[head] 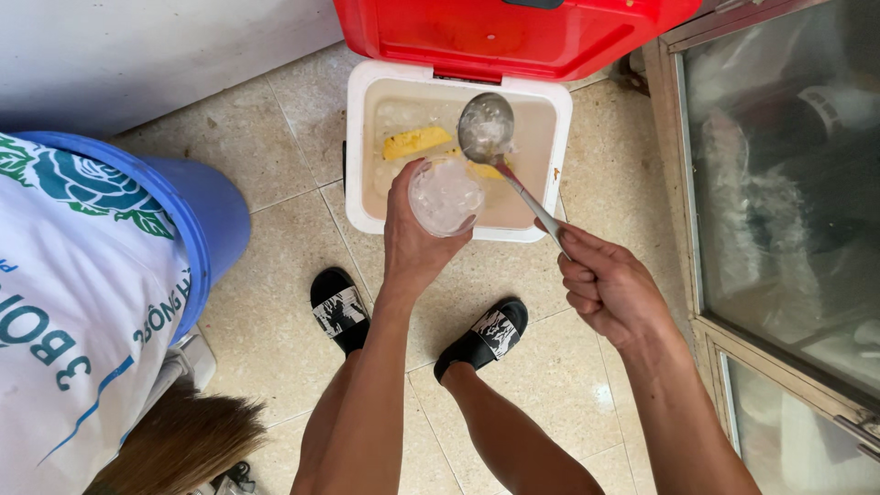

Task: The person juices citrus fruits using a manual press, pours the juice into a cup, adds ice using a ladle, and places the cup into a plastic bag.

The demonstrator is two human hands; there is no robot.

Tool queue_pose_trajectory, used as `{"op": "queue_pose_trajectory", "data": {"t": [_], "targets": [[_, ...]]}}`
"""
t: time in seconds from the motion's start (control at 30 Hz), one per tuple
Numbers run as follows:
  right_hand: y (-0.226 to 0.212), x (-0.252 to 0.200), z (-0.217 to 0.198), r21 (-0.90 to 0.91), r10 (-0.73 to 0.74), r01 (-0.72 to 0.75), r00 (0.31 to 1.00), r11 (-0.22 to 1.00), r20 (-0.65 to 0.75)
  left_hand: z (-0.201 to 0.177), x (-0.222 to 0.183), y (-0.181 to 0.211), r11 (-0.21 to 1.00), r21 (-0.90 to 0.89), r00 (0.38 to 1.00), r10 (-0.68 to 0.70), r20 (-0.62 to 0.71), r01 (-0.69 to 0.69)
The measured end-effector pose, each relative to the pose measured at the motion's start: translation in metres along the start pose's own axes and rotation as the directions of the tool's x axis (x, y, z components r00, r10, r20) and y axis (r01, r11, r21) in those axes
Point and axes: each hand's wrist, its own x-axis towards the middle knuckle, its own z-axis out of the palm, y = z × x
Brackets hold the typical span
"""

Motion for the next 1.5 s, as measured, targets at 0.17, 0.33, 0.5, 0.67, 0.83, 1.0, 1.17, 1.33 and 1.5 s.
{"op": "queue_pose_trajectory", "data": {"t": [0.17,0.33,0.5,0.67,0.83,1.0,1.17,1.33,1.5], "targets": [[0.012,0.063,-0.005,-0.188,-0.139,0.134,0.990,0.973,-0.014,-0.004,0.001,-0.004,0.980,-0.169,0.992,0.088,-0.089,-0.102],[0.060,0.141,0.013,-0.777,-0.568,0.479,0.800,0.408,0.195,-0.004,-0.001,0.008,0.966,-0.226,0.990,0.103,-0.098,-0.123],[0.061,0.119,0.037,-0.851,-0.758,0.517,0.590,0.090,0.278,-0.016,0.005,0.000,0.984,-0.124,0.977,0.106,-0.184,-0.130],[0.026,0.013,0.031,-0.794,-0.760,0.551,0.622,0.255,0.188,-0.019,0.008,-0.001,0.997,-0.080,0.985,-0.018,-0.171,0.005],[0.032,-0.027,0.041,-0.801,-0.706,0.597,0.555,-0.029,0.440,-0.016,0.010,0.014,0.993,0.090,0.993,-0.073,-0.089,0.081],[0.028,-0.043,0.049,-0.875,-0.430,0.260,0.900,0.409,0.066,-0.016,0.009,0.019,0.987,0.127,0.995,-0.096,-0.019,0.097],[0.011,-0.050,0.050,-0.649,-0.316,0.145,0.936,0.747,-0.154,-0.013,0.005,0.009,0.998,-0.061,1.000,-0.029,0.004,0.029],[0.011,-0.026,0.025,-0.429,-0.271,0.192,0.953,0.883,-0.132,-0.023,0.003,-0.009,0.970,-0.208,0.989,0.103,-0.107,-0.123],[0.038,0.075,0.030,-0.841,-0.427,0.254,0.904,0.478,0.031,-0.057,-0.008,0.026,0.967,-0.195,0.980,0.140,-0.140,-0.166]]}}
